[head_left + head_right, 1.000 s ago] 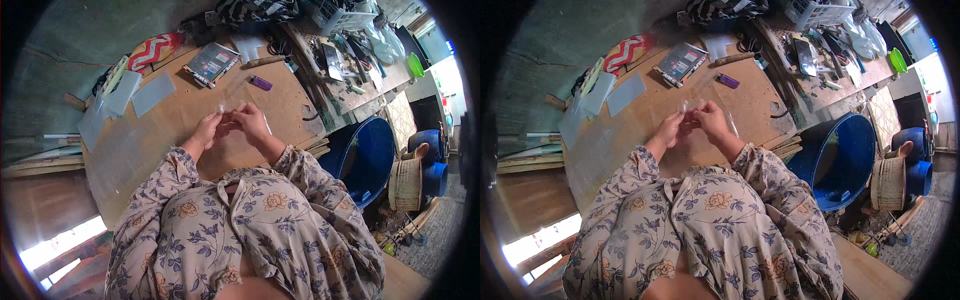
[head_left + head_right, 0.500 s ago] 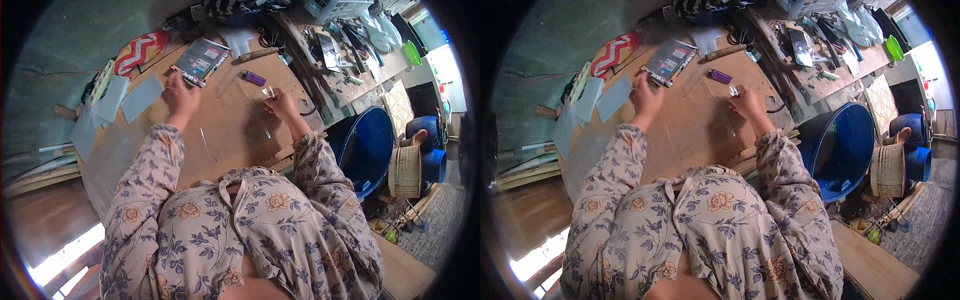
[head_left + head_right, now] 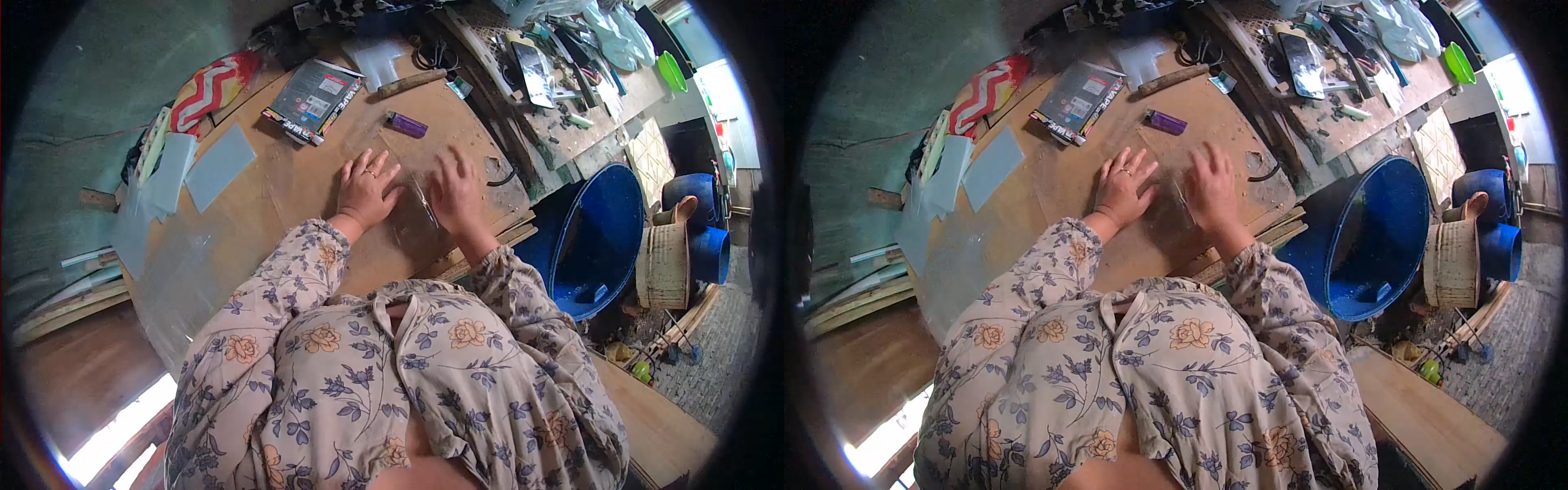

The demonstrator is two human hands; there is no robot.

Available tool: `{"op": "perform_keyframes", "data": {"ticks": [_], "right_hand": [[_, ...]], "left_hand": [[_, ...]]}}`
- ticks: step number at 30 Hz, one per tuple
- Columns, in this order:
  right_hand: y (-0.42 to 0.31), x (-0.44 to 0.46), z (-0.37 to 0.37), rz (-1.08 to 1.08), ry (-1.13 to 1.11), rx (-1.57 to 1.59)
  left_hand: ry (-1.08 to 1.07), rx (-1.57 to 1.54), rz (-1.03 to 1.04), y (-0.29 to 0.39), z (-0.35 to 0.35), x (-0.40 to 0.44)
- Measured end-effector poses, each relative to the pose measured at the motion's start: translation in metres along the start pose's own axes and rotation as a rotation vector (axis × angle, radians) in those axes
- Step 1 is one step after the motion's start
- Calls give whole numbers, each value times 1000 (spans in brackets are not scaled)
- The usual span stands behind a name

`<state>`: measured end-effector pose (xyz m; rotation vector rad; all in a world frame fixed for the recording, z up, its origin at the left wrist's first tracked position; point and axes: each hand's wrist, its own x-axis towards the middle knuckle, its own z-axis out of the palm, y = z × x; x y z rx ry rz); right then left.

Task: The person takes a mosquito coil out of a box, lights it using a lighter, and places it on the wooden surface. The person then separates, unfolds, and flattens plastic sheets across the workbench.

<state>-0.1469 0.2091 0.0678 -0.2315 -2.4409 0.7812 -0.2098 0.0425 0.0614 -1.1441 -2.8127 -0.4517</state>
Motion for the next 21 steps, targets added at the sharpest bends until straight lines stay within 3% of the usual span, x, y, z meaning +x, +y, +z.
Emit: {"op": "perform_keyframes", "data": {"ticks": [2, 5, 21], "right_hand": [[-2, -13, -5, -165, -300, -95], [-6, -19, -10, -179, -400, -131], [-10, -16, -11, -176, -435, -132]], "left_hand": [[14, -14, 6, -1, 0, -3], [38, -29, -16, 2, 0, -2], [106, -22, -94, 8, 2, 2]]}}
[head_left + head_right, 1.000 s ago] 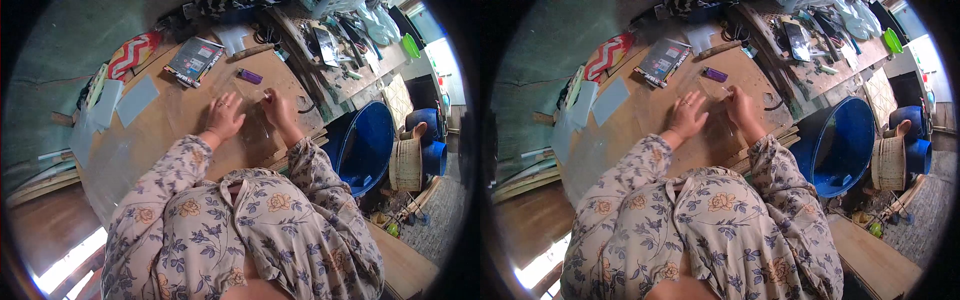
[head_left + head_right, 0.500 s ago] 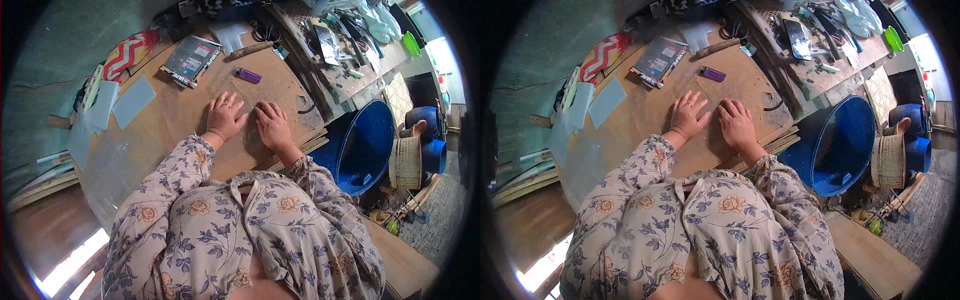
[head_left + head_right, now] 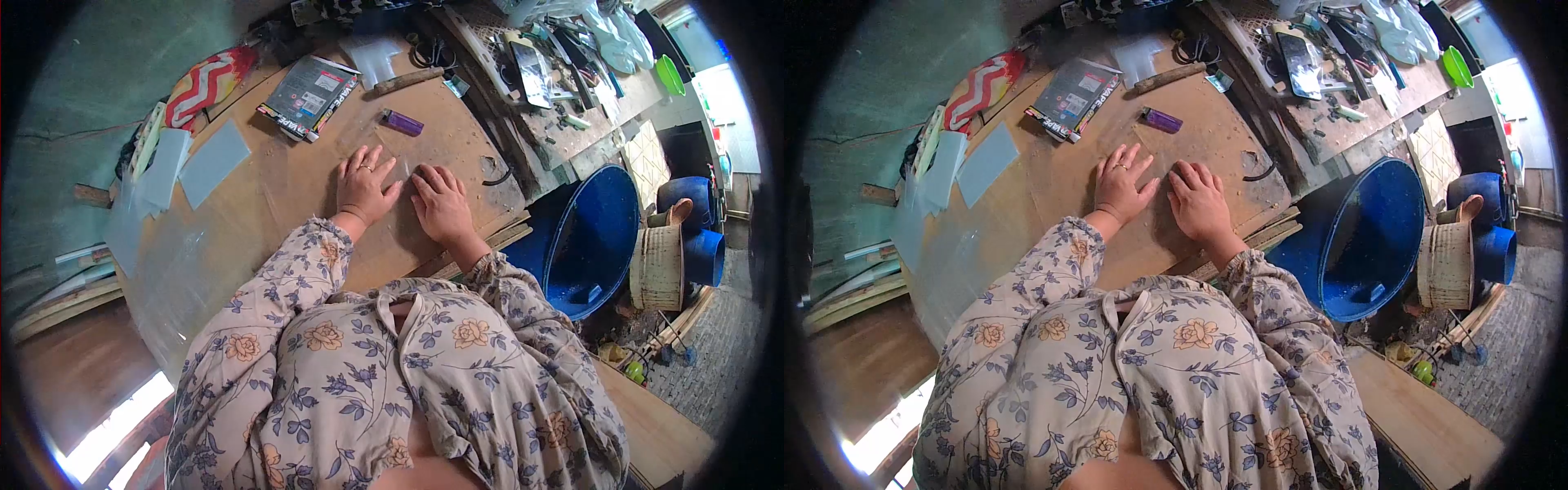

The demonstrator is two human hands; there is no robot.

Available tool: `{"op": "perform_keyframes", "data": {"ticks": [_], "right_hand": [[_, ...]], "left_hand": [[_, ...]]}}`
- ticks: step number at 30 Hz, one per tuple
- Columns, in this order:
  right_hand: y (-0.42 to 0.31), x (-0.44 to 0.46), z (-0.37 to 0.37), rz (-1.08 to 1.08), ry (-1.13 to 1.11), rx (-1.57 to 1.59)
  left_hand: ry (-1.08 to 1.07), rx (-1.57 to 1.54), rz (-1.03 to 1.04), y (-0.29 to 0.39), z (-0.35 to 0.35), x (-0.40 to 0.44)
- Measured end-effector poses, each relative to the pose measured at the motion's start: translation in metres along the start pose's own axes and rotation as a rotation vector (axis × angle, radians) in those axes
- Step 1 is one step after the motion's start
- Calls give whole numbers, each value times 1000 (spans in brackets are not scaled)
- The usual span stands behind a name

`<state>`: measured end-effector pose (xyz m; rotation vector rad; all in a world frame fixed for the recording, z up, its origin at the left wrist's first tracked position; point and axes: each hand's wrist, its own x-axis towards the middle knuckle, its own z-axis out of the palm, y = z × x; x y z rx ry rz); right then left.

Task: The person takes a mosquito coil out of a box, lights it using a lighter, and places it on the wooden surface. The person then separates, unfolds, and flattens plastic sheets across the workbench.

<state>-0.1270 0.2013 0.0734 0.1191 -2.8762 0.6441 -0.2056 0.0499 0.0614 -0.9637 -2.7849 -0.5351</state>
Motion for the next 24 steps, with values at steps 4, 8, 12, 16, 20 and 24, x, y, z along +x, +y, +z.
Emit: {"op": "perform_keyframes", "data": {"ticks": [4, 8, 12, 16, 20, 24], "right_hand": [[1, -1, 3, 0, 24, -9], [0, -1, 1, 0, 24, -7], [1, -4, -3, -6, 83, 1], [33, -23, -17, 96, 277, -21], [66, -38, -46, 210, 259, -243], [81, -43, -46, 290, 249, -229]], "left_hand": [[-1, 15, -20, 1, -1, -1], [1, -2, -43, 1, -1, -2], [2, -1, -44, 0, 1, -3], [-3, 4, -38, -1, 1, -3], [1, 6, -41, 0, 0, -4], [15, 0, -35, -2, 1, -3]]}}
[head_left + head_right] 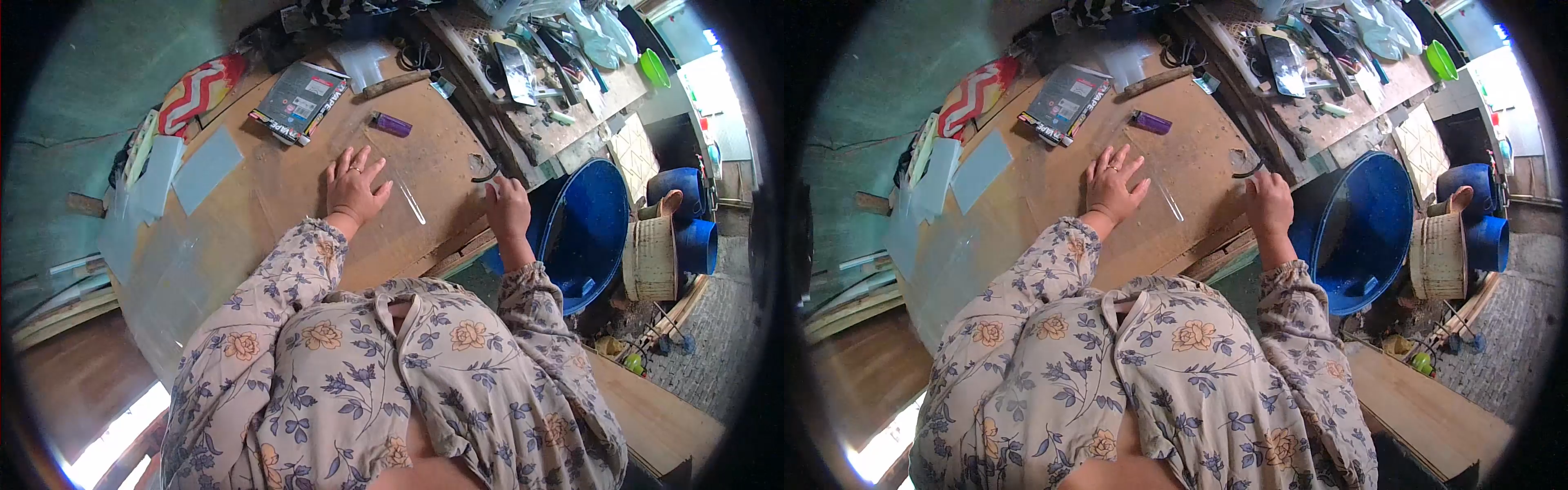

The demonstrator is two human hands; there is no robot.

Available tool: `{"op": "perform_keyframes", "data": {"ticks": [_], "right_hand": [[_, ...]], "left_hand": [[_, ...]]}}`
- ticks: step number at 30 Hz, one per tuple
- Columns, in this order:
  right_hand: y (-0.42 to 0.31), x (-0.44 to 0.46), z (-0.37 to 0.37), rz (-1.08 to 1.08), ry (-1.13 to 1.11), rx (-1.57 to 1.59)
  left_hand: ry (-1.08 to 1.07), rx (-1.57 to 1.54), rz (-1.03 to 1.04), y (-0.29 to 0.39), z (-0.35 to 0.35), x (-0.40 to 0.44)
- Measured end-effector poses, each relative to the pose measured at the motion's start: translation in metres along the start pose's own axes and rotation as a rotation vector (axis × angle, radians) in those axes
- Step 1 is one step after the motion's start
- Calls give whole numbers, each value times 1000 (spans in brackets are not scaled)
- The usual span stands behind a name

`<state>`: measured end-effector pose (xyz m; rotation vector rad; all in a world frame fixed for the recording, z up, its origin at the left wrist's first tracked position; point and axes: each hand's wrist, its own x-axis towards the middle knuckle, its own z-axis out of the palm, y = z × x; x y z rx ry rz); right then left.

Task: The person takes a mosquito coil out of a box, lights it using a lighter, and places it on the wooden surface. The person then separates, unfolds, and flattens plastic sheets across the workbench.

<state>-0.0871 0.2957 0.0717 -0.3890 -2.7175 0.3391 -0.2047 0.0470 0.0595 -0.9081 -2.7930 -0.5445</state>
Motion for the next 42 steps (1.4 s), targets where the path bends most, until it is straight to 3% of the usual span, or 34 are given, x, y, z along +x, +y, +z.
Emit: {"op": "perform_keyframes", "data": {"ticks": [2, 6, 11, 16, 17, 21, 23, 24, 26, 27, 30, 34, 42], "right_hand": [[8, 0, 6, 359, -31, 61], [3, 4, 18, 412, 91, -114], [-1, 15, 22, 583, 8, -108], [13, 17, 30, 784, -52, 110], [19, 14, 35, 676, 39, 106], [20, 14, 37, 704, 90, 246], [6, 18, 29, 731, 205, 542], [0, 20, 30, 729, 201, 541], [-11, 24, 34, 487, 202, 871], [-27, 25, 29, 422, 96, 924], [-68, 34, 10, 43, -92, 511], [-89, 35, 31, -49, -99, 666], [-98, 41, 42, -280, -121, 574]], "left_hand": [[1, -9, 3, 1, 1, 0], [-21, 6, -2, 1, -2, 0], [-7, 10, -11, 3, -3, 0], [-25, -3, -24, 2, -3, -1], [-23, -2, -26, 3, -4, -1], [-37, -9, -37, 3, -4, 0], [-38, -10, -43, 2, -4, 0], [-40, -14, -46, 2, -3, -1], [-43, -18, -53, 2, -2, -2], [-42, -25, -54, 2, -2, -2], [-32, -33, -51, 3, -3, -1], [-25, -22, -45, 2, -3, -1], [-31, -34, -44, 3, -7, -1]]}}
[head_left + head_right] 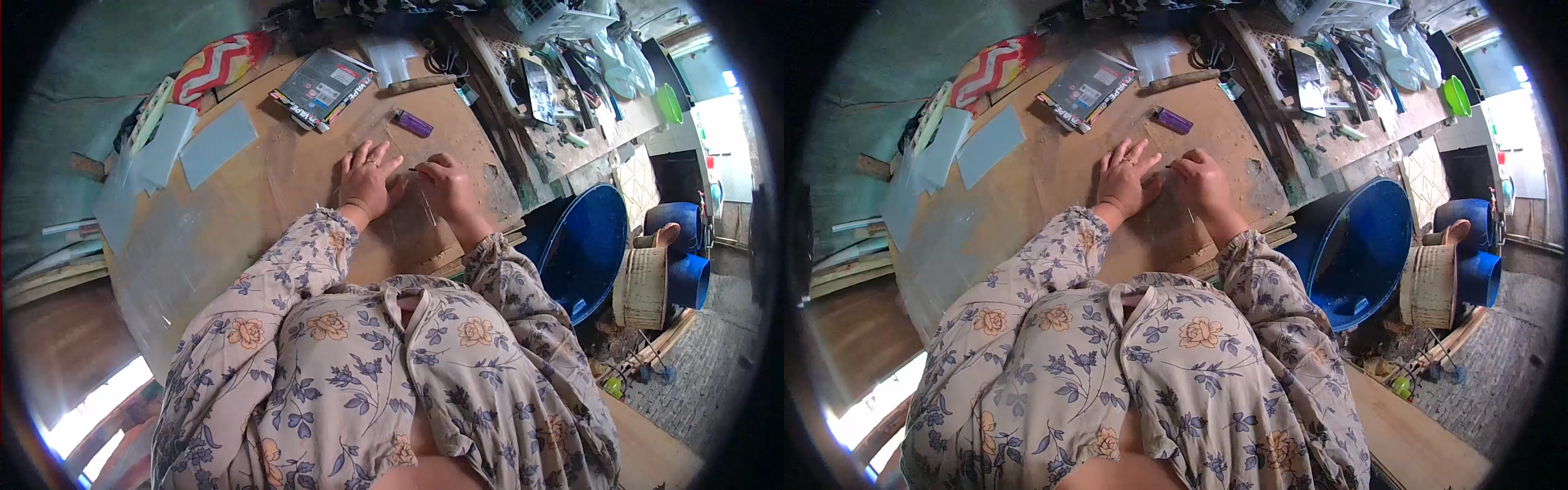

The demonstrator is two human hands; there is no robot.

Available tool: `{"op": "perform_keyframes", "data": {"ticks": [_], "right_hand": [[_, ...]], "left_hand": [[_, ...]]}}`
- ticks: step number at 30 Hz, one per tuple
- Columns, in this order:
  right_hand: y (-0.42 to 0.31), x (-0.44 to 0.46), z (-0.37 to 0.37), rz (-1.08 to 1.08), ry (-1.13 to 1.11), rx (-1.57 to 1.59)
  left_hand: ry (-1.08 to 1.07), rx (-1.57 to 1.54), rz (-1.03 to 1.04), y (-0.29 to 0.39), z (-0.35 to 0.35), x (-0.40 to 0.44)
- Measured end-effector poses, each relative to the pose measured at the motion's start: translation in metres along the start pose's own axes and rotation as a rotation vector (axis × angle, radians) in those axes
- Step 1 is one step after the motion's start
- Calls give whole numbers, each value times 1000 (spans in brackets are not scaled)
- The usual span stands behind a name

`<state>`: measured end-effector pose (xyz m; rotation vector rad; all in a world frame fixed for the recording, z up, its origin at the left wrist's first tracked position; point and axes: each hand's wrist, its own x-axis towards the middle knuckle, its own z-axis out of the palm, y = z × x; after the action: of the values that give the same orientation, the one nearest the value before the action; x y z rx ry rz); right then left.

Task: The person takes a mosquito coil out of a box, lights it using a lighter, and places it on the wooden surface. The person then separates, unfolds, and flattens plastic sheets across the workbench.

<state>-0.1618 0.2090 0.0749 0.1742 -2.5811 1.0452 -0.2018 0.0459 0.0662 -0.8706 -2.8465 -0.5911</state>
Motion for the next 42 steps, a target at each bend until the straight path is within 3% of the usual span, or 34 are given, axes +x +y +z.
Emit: {"op": "perform_keyframes", "data": {"ticks": [8, 42], "right_hand": [[-2, 4, -1, -100, -5, -62], [3, 2, 3, -134, -33, -111]], "left_hand": [[3, 2, -1, 0, 0, 0], [-37, -31, -29, 2, -3, 0]]}}
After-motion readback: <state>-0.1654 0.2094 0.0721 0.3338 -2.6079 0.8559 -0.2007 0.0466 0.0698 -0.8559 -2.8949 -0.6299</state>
